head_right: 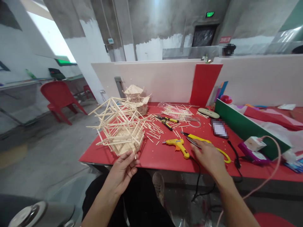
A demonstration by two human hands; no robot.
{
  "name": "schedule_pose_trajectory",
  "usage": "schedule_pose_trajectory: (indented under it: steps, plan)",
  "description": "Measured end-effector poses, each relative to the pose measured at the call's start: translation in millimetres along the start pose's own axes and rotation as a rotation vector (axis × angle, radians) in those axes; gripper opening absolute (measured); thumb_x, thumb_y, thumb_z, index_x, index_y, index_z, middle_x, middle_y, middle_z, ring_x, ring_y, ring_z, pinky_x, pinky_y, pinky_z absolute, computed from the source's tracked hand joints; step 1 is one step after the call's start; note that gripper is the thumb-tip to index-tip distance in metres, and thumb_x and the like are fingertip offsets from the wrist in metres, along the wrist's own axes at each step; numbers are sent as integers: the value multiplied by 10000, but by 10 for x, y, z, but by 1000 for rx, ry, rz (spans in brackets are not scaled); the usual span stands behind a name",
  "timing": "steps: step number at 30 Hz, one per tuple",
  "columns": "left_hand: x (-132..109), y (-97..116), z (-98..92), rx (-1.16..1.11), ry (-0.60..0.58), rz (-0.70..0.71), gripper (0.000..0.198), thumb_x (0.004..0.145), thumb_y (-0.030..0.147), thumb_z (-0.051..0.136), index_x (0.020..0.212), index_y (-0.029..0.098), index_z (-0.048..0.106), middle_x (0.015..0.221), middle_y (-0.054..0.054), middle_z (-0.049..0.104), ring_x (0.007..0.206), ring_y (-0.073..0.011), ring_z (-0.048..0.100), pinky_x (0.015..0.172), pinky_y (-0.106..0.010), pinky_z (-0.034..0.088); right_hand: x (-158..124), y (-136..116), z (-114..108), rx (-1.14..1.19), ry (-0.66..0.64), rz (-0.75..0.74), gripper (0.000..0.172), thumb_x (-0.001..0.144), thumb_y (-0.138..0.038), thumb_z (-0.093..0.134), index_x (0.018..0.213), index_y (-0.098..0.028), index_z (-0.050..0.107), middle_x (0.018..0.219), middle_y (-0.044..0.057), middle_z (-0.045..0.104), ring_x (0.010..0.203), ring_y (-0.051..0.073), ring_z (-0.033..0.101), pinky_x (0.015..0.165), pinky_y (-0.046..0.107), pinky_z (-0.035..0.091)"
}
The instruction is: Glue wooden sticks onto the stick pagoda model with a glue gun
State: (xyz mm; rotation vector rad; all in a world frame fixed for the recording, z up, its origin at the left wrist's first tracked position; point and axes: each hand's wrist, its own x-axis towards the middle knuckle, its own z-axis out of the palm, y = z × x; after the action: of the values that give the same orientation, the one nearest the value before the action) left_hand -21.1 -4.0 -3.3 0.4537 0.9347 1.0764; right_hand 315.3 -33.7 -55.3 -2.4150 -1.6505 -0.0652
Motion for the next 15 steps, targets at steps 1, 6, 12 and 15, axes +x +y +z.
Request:
schedule_pose_trajectory:
  steps: [1, 6, 12, 15]
  plan:
    - [4, 30, -4, -1, 14, 7, 240, 686, 135, 757, 867, 147, 599, 726, -8, 671, 563, -115, 656, 398, -152, 476, 7, -135, 10, 22, -40, 4, 528, 861, -567, 375, 1245, -255, 559, 1230, 97, 609, 1051, 300, 588, 777, 372, 453]
    - [10, 188, -33, -34, 74, 56, 189, 713, 74, 716, 852, 143, 609, 684, -7, 678, 568, -96, 655, 424, -122, 479, 122, -401, 251, 75, -230, 6, 428, 773, -502, 520, 1026, -184, 655, 1063, 155, 654, 957, 299, 616, 693, 336, 429]
    - [86, 320, -33, -6, 39, -14, 103, 735, 67, 686, 811, 110, 632, 638, -19, 667, 543, -108, 652, 417, -143, 497, 211, -262, 410, 159, -281, 12, 345, 761, -380, 514, 1024, -200, 647, 960, 102, 698, 872, 259, 645, 665, 295, 412]
    - [174, 349, -15, -40, 48, -61, 59, 761, 109, 676, 774, 102, 618, 598, -12, 650, 481, -90, 622, 371, -131, 468, 198, -241, 425, 174, -280, 25, 381, 763, -381, 498, 1076, -209, 631, 1000, 100, 699, 902, 272, 641, 674, 300, 415]
